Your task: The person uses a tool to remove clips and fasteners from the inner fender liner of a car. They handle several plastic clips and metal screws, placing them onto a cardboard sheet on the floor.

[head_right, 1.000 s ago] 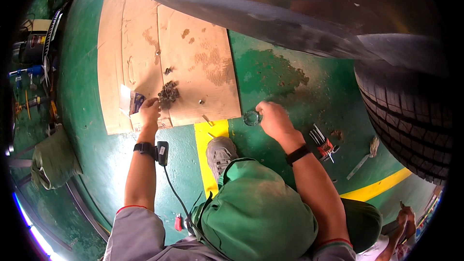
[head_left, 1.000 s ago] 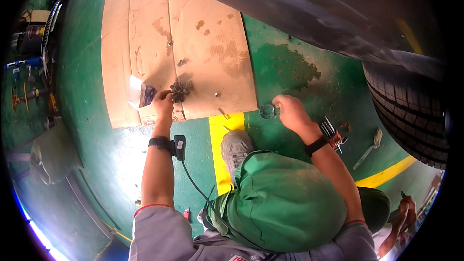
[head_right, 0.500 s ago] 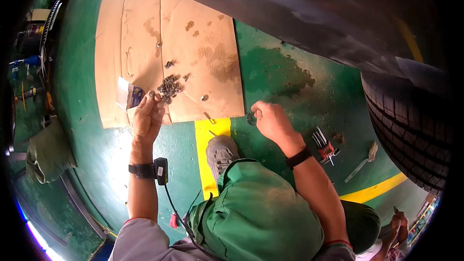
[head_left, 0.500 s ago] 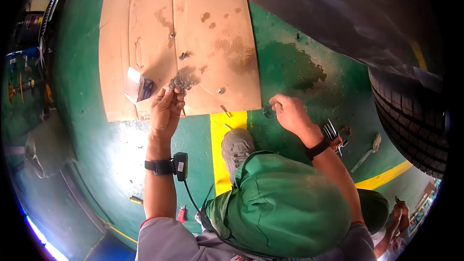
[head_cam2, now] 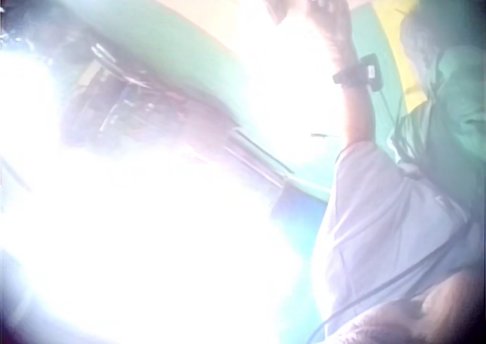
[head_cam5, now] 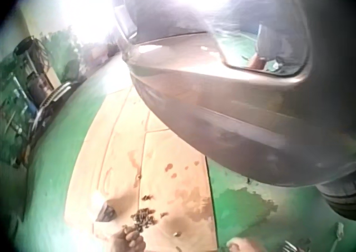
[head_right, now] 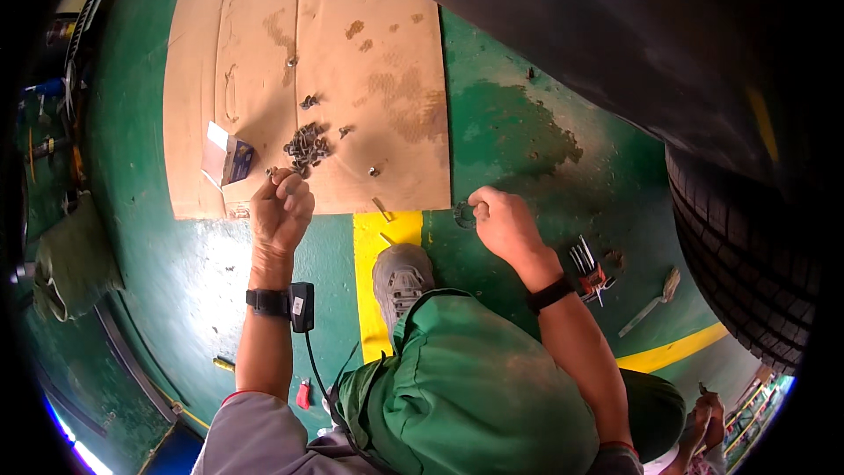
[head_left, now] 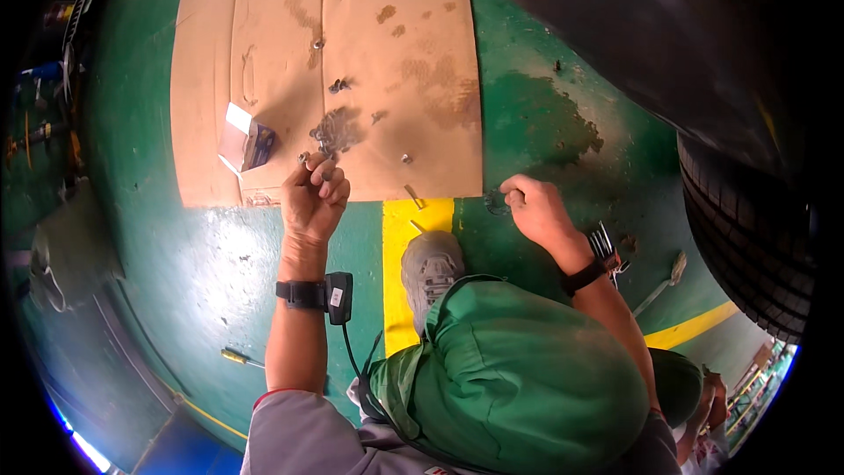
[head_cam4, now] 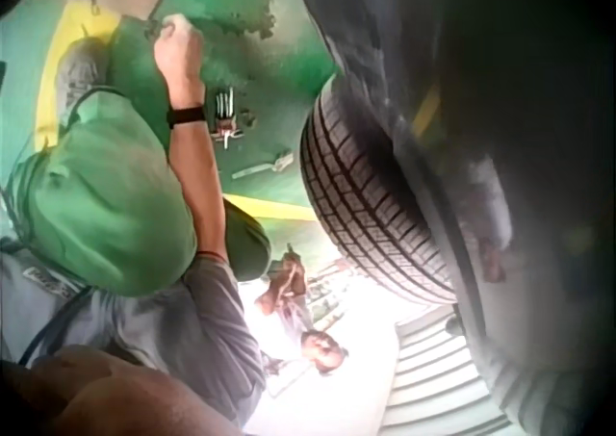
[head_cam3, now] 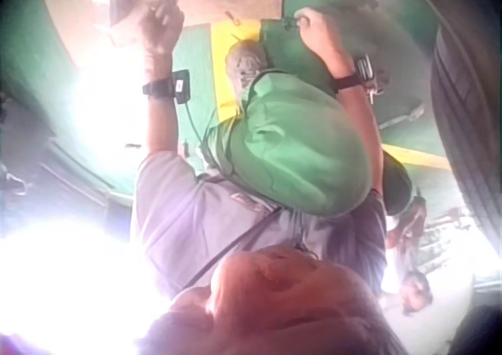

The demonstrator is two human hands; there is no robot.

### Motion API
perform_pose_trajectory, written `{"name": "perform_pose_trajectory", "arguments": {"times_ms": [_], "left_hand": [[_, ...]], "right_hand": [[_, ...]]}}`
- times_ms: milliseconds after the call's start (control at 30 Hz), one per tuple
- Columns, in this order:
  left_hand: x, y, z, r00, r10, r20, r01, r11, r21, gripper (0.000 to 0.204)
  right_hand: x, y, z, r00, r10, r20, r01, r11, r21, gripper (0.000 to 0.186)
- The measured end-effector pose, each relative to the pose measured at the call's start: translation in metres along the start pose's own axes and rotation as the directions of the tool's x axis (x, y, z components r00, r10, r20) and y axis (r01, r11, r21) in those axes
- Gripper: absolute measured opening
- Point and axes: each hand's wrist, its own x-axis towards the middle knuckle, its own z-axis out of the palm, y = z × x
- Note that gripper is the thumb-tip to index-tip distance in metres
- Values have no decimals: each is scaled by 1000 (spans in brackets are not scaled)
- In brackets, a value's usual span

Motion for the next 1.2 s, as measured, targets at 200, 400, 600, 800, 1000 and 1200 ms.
{"name": "perform_pose_trajectory", "arguments": {"times_ms": [200, 400, 600, 800, 1000, 1200], "left_hand": [[-5, -4, 3, 935, 223, -274, -103, 914, 393, 15], [3, -7, -15, 977, 191, -94, -79, 737, 672, 6], [15, -28, -16, 908, 419, -3, -129, 285, 950, 21], [21, -7, -34, 669, 688, 282, 7, -385, 923, 34], [24, -11, -33, 697, 619, 362, -40, -470, 882, 30], [12, -19, -33, 745, 624, 237, -50, -303, 952, 25]], "right_hand": [[2, -3, 1, 1000, 15, 2, -15, 1000, -12, 17], [6, -1, 2, 1000, -7, -16, 6, 999, -46, 15], [8, 3, 4, 1000, -20, -23, 19, 999, -38, 14], [7, 0, 5, 1000, -3, -31, 2, 1000, -28, 12], [10, 3, 7, 999, -19, -35, 17, 998, -60, 12], [11, -12, 10, 996, -71, -51, 66, 993, -101, 11]]}}
